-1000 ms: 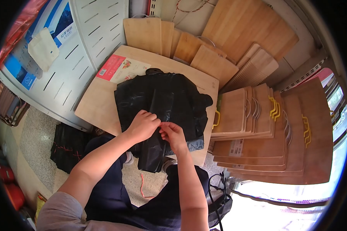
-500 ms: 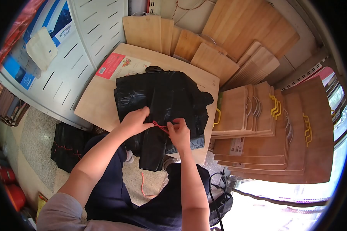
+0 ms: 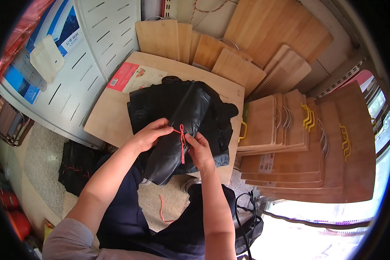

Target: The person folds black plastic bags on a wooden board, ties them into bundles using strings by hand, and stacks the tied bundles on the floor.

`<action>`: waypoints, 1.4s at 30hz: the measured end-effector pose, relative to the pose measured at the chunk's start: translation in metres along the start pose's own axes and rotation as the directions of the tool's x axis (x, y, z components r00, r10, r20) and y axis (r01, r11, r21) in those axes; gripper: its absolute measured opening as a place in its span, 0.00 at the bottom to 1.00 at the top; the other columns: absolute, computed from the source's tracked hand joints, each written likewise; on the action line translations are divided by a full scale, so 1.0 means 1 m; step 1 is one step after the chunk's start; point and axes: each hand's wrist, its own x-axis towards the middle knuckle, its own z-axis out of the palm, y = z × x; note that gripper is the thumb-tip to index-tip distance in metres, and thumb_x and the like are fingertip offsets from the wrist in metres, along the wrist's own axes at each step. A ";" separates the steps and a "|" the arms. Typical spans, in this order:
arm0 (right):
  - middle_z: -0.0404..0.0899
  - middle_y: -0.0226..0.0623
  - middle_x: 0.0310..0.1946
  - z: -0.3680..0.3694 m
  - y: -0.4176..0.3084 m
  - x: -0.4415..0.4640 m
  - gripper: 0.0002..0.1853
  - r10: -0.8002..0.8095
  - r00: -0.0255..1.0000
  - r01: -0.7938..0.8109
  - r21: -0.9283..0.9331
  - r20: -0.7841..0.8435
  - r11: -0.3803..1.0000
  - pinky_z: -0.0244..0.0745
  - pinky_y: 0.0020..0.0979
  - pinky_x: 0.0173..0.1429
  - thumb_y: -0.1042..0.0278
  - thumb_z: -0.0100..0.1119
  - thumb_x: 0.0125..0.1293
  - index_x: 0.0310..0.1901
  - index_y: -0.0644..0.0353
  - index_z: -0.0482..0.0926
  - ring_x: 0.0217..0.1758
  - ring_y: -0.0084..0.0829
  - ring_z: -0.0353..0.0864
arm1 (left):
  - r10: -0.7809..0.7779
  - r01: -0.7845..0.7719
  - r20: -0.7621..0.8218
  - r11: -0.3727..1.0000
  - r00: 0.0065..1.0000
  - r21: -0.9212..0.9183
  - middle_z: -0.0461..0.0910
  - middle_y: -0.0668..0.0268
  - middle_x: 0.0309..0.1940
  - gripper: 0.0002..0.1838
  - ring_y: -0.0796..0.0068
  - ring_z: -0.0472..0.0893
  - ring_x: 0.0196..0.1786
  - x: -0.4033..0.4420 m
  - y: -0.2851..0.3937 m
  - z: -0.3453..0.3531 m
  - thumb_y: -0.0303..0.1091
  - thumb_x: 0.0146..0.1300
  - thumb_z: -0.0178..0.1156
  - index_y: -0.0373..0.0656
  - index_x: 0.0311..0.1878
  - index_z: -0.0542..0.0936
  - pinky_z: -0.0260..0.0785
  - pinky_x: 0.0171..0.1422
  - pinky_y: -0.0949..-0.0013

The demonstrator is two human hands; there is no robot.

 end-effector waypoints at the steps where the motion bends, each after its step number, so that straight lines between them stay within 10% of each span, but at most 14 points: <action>1: 0.83 0.28 0.40 0.003 -0.002 -0.002 0.08 0.000 1.000 0.000 0.000 0.001 1.000 0.75 0.28 0.49 0.70 0.57 0.69 0.48 0.57 0.79 0.44 0.23 0.81 | 0.058 -0.052 0.044 0.992 0.997 -0.117 0.75 0.73 0.34 0.13 0.82 0.75 0.39 0.001 -0.001 0.001 0.43 0.63 0.65 0.45 0.43 0.77 0.68 0.43 0.77; 5: 0.82 0.28 0.44 0.008 -0.009 -0.004 0.09 -0.054 0.998 0.050 0.139 0.021 0.989 0.72 0.30 0.56 0.72 0.57 0.68 0.49 0.57 0.78 0.49 0.23 0.79 | 0.031 -0.019 0.046 0.967 0.998 -0.256 0.76 0.72 0.37 0.15 0.83 0.75 0.43 0.000 0.004 0.010 0.43 0.63 0.65 0.44 0.45 0.76 0.68 0.48 0.76; 9: 0.82 0.28 0.41 -0.009 -0.006 0.004 0.07 -0.094 0.989 0.078 0.137 0.111 0.988 0.73 0.28 0.52 0.73 0.58 0.67 0.46 0.54 0.77 0.45 0.21 0.80 | 0.195 -0.263 0.190 0.852 0.962 0.453 0.71 0.56 0.59 0.32 0.70 0.70 0.61 -0.024 0.010 0.025 0.45 0.62 0.64 0.42 0.65 0.65 0.63 0.64 0.70; 10: 0.82 0.27 0.40 -0.008 -0.005 0.004 0.06 -0.110 0.987 0.098 0.098 0.119 0.990 0.74 0.27 0.51 0.72 0.58 0.68 0.45 0.53 0.77 0.44 0.20 0.80 | 0.382 -0.418 0.206 0.637 0.901 0.648 0.74 0.49 0.56 0.35 0.61 0.74 0.60 -0.013 -0.012 0.012 0.44 0.61 0.65 0.41 0.66 0.62 0.66 0.61 0.65; 14: 0.78 0.29 0.48 -0.006 -0.011 0.006 0.22 0.025 0.986 -0.038 0.078 0.163 0.996 0.71 0.36 0.58 0.47 0.45 0.74 0.58 0.53 0.73 0.52 0.26 0.76 | 0.478 -0.376 0.057 0.607 0.876 0.700 0.74 0.40 0.52 0.33 0.43 0.76 0.57 -0.064 0.017 0.024 0.36 0.62 0.62 0.36 0.66 0.60 0.68 0.60 0.57; 19: 0.78 0.31 0.49 -0.024 -0.013 0.005 0.25 0.045 0.992 -0.044 -0.007 0.118 0.999 0.72 0.29 0.55 0.47 0.46 0.74 0.63 0.57 0.71 0.48 0.24 0.76 | 0.559 -0.350 -0.004 0.525 0.829 0.776 0.71 0.55 0.59 0.34 0.66 0.70 0.63 -0.215 0.032 -0.033 0.35 0.63 0.66 0.33 0.66 0.62 0.59 0.68 0.67; 26: 0.80 0.27 0.44 -0.019 -0.006 -0.004 0.21 -0.041 0.998 0.031 -0.168 -0.057 0.985 0.74 0.23 0.50 0.53 0.50 0.73 0.60 0.57 0.73 0.42 0.18 0.77 | 0.076 0.263 -0.687 0.889 0.722 0.374 0.68 0.60 0.64 0.37 0.72 0.66 0.67 -0.454 -0.033 -0.160 0.36 0.63 0.64 0.37 0.71 0.59 0.56 0.71 0.71; 34: 0.80 0.24 0.42 -0.010 0.009 -0.001 0.20 -0.071 0.988 0.029 -0.287 -0.137 0.958 0.71 0.21 0.49 0.56 0.52 0.71 0.60 0.55 0.74 0.40 0.16 0.76 | -0.076 0.334 -0.647 0.898 0.759 0.287 0.67 0.63 0.66 0.38 0.71 0.66 0.67 -0.465 -0.146 -0.282 0.33 0.61 0.64 0.40 0.72 0.59 0.57 0.70 0.69; 37: 0.80 0.25 0.43 -0.015 0.007 0.000 0.21 -0.083 0.985 0.034 -0.294 -0.153 0.955 0.71 0.21 0.50 0.56 0.52 0.71 0.60 0.56 0.74 0.41 0.17 0.76 | 0.038 0.144 -0.746 0.973 0.665 0.179 0.67 0.60 0.66 0.43 0.65 0.66 0.69 -0.432 -0.175 -0.319 0.36 0.56 0.69 0.44 0.73 0.58 0.61 0.69 0.63; 39: 0.80 0.26 0.43 -0.015 0.007 0.002 0.21 -0.102 0.978 0.042 -0.302 -0.183 0.952 0.71 0.22 0.50 0.56 0.52 0.71 0.61 0.56 0.73 0.42 0.18 0.76 | 0.382 0.763 -0.813 0.319 0.439 0.562 0.66 0.56 0.67 0.49 0.58 0.66 0.70 -0.405 -0.199 -0.334 0.39 0.50 0.72 0.52 0.74 0.56 0.64 0.68 0.59; 42: 0.80 0.28 0.44 -0.019 0.009 0.003 0.21 -0.127 0.977 0.064 -0.336 -0.171 0.940 0.73 0.23 0.50 0.55 0.54 0.71 0.60 0.57 0.74 0.42 0.19 0.77 | 0.104 0.807 -0.805 0.031 0.584 0.590 0.48 0.61 0.76 0.50 0.45 0.53 0.75 -0.361 -0.208 -0.293 0.45 0.48 0.71 0.68 0.74 0.54 0.55 0.71 0.35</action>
